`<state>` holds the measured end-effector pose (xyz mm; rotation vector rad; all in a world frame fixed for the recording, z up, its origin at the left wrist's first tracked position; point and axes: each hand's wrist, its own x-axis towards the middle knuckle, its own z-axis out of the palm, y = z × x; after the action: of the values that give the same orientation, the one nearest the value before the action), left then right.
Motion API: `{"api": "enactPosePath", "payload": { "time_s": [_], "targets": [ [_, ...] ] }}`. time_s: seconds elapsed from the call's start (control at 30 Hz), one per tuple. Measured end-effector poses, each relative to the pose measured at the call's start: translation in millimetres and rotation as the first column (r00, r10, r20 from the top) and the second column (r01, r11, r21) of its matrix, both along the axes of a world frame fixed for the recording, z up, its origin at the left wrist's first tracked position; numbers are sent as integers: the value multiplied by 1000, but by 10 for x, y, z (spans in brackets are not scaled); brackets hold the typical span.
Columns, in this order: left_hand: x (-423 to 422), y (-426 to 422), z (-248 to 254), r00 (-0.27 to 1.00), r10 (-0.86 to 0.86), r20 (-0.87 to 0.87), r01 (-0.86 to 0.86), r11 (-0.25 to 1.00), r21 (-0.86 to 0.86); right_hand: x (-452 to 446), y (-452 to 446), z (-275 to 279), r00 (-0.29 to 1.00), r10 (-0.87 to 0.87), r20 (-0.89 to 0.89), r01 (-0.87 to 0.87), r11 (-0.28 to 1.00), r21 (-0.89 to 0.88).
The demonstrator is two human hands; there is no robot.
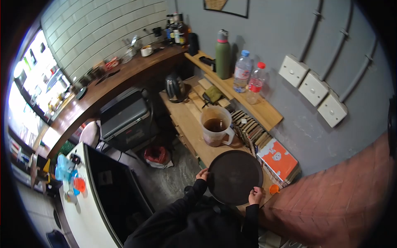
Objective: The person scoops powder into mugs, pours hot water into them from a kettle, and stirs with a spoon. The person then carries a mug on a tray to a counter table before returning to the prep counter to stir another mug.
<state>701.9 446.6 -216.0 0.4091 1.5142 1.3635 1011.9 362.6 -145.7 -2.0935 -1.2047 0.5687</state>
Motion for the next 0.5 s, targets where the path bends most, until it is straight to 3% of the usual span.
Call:
{"api": "enactPosePath", "payload": {
  "time_s": [0.03, 0.07, 0.1, 0.17, 0.2, 0.23, 0.3, 0.33, 0.5],
  "targets": [
    [-82, -72, -136, 999, -20, 40, 16, 996, 89, -38, 76, -40, 983, 108, -145, -96, 991, 90],
    [-89, -170, 58, 993, 34, 111, -38, 999, 32, -95, 153, -42, 933, 227, -281, -179, 966, 188],
    [-147, -247, 259, 991, 85, 107, -89, 996, 31, -163, 239, -41, 919, 274, -284, -227, 956, 187],
    [-307, -398, 415, 971, 80, 225, -71, 996, -51, -430, 441, 130, 765, 380, -520, -359, 922, 144],
    [-403, -517, 573, 922, 92, 375, -89, 996, -23, -593, 536, 214, 719, 404, -566, -409, 904, 125],
    [-508, -611, 653, 912, 165, 376, -171, 985, -18, -748, 643, 239, 683, 465, -564, -482, 866, 131],
    [-706, -867, 736, 895, 108, 433, -161, 983, 87, -1074, 833, 292, 556, 523, -645, -609, 785, 112],
    [-793, -972, 818, 910, 167, 379, -196, 980, 39, -1241, 919, 315, 505, 577, -642, -681, 724, 115],
    [-1304, -1681, 1083, 813, 420, 403, -499, 859, 113, -2236, 1171, 394, 206, 735, -645, -922, 367, 123]
  ]
}}
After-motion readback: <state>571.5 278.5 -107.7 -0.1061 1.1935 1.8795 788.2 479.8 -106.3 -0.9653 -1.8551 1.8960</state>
